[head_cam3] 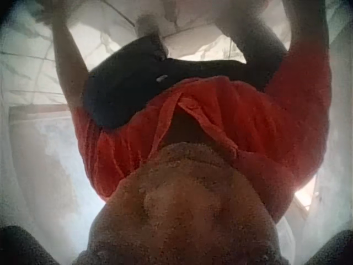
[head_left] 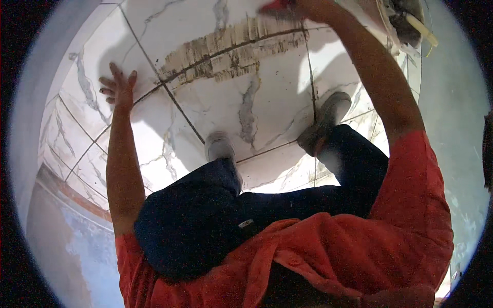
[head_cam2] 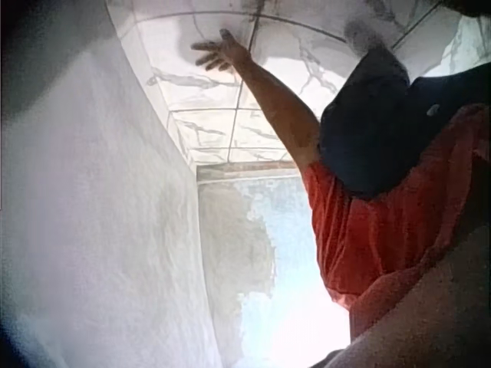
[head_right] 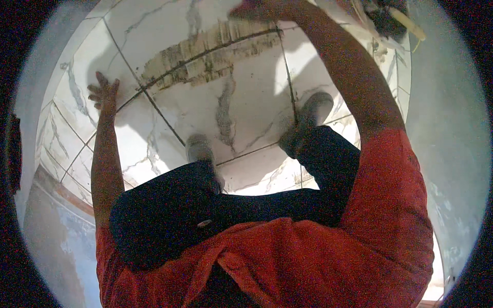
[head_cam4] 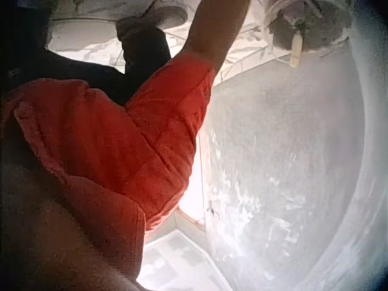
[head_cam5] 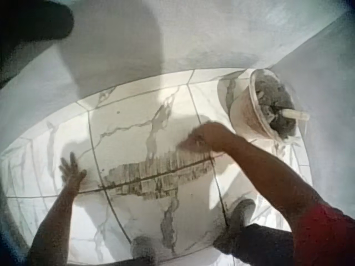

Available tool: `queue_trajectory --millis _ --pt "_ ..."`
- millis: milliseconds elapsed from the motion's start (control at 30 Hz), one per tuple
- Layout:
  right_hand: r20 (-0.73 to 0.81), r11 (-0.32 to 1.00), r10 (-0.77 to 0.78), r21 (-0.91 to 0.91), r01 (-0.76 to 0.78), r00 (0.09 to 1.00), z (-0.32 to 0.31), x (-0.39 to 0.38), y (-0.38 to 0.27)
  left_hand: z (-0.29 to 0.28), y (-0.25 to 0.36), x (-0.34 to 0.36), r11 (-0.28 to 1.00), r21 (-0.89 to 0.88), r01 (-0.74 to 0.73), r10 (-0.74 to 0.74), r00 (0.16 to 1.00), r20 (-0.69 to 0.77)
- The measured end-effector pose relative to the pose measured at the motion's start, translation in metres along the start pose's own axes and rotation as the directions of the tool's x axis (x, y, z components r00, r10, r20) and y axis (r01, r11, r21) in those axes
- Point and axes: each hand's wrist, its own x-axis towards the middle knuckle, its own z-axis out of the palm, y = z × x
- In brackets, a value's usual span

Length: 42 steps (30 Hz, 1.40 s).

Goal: Applying grout to the joints between floor tiles using a rubber spreader.

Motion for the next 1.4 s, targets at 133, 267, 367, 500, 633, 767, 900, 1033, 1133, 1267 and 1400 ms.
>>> queue_trajectory --millis 133,267,367,500,633,767,900,1033,1133,1267,1400 --pt "0.116 0.983 0.034 0.176 -0.055 0.993 -0.03 -0.03 0.0 0.004 0.003 0.0 0.999 -0.028 -0.027 0.027 1.0 0.01" --pt "0.279 0.981 0.19 -0.007 -0.196 0.941 -0.019 -0.046 -0.021 0.003 0.005 0.002 1.0 -0.001 -0.01 0.01 1.0 0.026" --pt "0.083 0.94 0.304 0.14 -0.313 0.949 -0.047 -0.059 -0.031 0.001 0.003 0.003 1.0 0.0 -0.005 0.005 1.0 0.025" --pt "-0.209 0.911 0.379 0.253 -0.324 0.902 -0.023 -0.092 -0.022 0.002 0.01 0.002 1.0 0.001 -0.01 0.01 1.0 0.029" --pt "-0.383 0.944 0.325 0.076 -0.321 0.865 0.001 -0.109 -0.037 -0.003 0.013 -0.001 1.0 0.023 -0.004 0.003 0.999 0.054" --pt "-0.4 0.725 0.66 0.119 -0.678 0.636 0.037 -0.104 -0.041 -0.002 0.013 0.0 1.0 0.015 0.021 -0.022 0.999 0.037" --pt "-0.291 0.665 0.746 0.343 -0.663 0.599 0.052 -0.091 -0.064 -0.001 0.012 0.002 0.999 0.028 0.03 -0.032 0.998 0.05" --pt "-0.268 0.61 0.792 0.388 -0.69 0.549 0.066 -0.075 -0.095 -0.004 0.012 -0.001 0.999 -0.032 0.019 -0.016 0.997 0.08" --pt "-0.135 0.621 0.772 0.369 -0.692 0.621 0.076 -0.053 -0.136 -0.004 0.009 0.0 0.999 -0.028 0.029 -0.027 0.998 0.063" --pt "-0.117 0.606 0.728 0.57 -0.555 0.675 0.07 -0.018 -0.211 -0.007 0.009 -0.001 0.996 -0.088 0.019 -0.012 0.997 0.08" --pt "-0.222 0.601 0.697 0.7 -0.386 0.682 0.071 0.016 -0.281 -0.001 0.012 -0.003 0.995 -0.096 0.003 0.005 0.997 0.077"
